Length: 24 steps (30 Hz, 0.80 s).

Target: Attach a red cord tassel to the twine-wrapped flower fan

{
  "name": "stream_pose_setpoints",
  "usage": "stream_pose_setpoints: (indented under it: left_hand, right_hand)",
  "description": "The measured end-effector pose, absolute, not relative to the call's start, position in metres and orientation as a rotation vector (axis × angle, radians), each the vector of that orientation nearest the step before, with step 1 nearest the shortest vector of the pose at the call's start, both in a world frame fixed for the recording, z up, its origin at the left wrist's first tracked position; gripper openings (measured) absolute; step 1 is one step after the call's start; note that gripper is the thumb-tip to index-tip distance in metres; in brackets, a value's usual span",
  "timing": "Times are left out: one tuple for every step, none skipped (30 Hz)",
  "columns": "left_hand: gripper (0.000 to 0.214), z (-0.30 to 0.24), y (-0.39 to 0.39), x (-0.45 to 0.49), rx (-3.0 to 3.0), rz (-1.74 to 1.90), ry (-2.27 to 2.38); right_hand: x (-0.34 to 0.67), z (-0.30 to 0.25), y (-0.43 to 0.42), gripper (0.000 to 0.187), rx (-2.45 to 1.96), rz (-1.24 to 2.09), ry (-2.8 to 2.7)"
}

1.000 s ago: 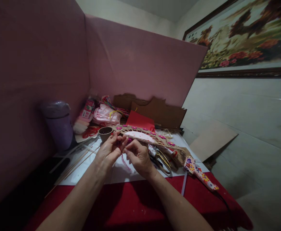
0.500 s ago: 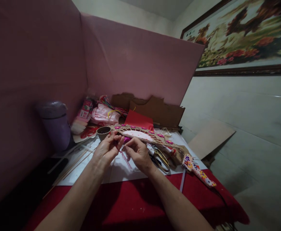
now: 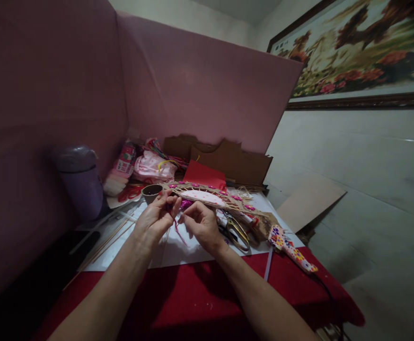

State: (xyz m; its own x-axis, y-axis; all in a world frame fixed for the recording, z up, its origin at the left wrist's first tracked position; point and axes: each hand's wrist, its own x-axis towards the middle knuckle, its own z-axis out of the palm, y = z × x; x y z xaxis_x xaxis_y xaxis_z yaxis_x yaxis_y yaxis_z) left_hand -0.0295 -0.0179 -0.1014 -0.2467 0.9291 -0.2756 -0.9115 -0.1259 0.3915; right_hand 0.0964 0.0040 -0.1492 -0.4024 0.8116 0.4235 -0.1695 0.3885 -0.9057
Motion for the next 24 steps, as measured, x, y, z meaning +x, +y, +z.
stream_pose_setpoints:
  left_hand:
    - [0.025,-0.101,-0.018,-0.03,0.041,1.733,0.565]
    - [0.025,-0.101,-0.018,-0.031,0.041,1.737,0.561]
    - [0.025,-0.101,-0.017,-0.032,0.04,1.742,0.557]
    - [0.024,-0.101,-0.017,-0.032,0.039,1.746,0.554]
    - [0.024,-0.101,-0.017,-0.033,0.038,1.749,0.552]
    - [0.024,-0.101,-0.017,-0.034,0.035,1.752,0.551]
    - [0.024,-0.101,-0.016,-0.035,0.032,1.753,0.551]
    - [0.024,-0.102,-0.016,-0.036,0.029,1.756,0.551]
    - [0.024,-0.102,-0.015,-0.037,0.026,1.758,0.551]
    - [0.023,-0.102,-0.015,-0.038,0.023,1.76,0.552]
    - [0.023,-0.102,-0.014,-0.039,0.02,1.764,0.552]
    - [0.022,-0.102,-0.014,-0.041,0.018,1.768,0.552]
    - [0.022,-0.102,-0.014,-0.042,0.016,1.771,0.552]
    - [0.022,-0.101,-0.014,-0.043,0.015,1.773,0.551]
    - [0.022,-0.101,-0.014,-0.045,0.014,1.776,0.55]
    - [0.022,-0.1,-0.014,-0.046,0.013,1.778,0.547]
    - [0.022,-0.099,-0.015,-0.047,0.014,1.78,0.542]
    - [0.022,-0.098,-0.016,-0.048,0.014,1.781,0.535]
    - [0.022,-0.097,-0.017,-0.048,0.015,1.782,0.528]
    - [0.022,-0.097,-0.018,-0.049,0.014,1.783,0.522]
    - [0.022,-0.096,-0.018,-0.049,0.012,1.784,0.518]
    - [0.022,-0.095,-0.019,-0.049,0.009,1.786,0.515]
    - [0.022,-0.095,-0.019,-0.049,0.005,1.787,0.515]
    - [0.021,-0.095,-0.019,-0.049,0.001,1.788,0.515]
  right_hand:
    - [0.096,-0.15,0.004,0.006,-0.576,1.235,-1.657]
    - [0.096,-0.15,0.004,0.007,-0.569,1.269,-1.674]
    - [0.097,-0.15,0.004,0.008,-0.56,1.303,-1.684]
    - [0.097,-0.15,0.005,0.009,-0.551,1.333,-1.691]
    - [0.098,-0.149,0.005,0.009,-0.544,1.36,-1.7]
    - [0.099,-0.148,0.005,0.01,-0.538,1.386,-1.71]
    - [0.1,-0.147,0.006,0.01,-0.534,1.409,-1.724]
    - [0.101,-0.146,0.006,0.01,-0.533,1.423,-1.737]
    - [0.102,-0.145,0.006,0.01,-0.54,1.429,-1.75]
    - [0.104,-0.144,0.007,0.01,-0.552,1.43,-1.765]
    - [0.105,-0.143,0.007,0.01,-0.567,1.437,-1.787]
    - [0.107,-0.141,0.008,0.01,-0.582,1.457,-1.818]
    - [0.109,-0.14,0.009,0.01,-0.594,1.487,-1.856]
    - [0.112,-0.139,0.01,0.01,-0.601,1.525,-1.898]
    - [0.114,-0.137,0.012,0.01,-0.602,1.567,-1.94]
    - [0.117,-0.136,0.013,0.01,-0.598,1.611,-1.981]
    - [0.12,-0.134,0.015,0.01,-0.594,1.651,-2.018]
    - [0.124,-0.133,0.016,0.009,-0.589,1.688,-2.053]
    - [0.127,-0.131,0.017,0.009,-0.584,1.728,-2.091]
    - [0.129,-0.13,0.018,0.009,-0.574,1.769,-2.123]
    - [0.131,-0.128,0.018,0.009,-0.56,1.805,-2.137]
    - [0.132,-0.127,0.018,0.01,-0.542,1.828,-2.124]
    - [0.132,-0.126,0.018,0.011,-0.523,1.83,-2.081]
    - [0.131,-0.126,0.017,0.012,-0.502,1.807,-2.011]
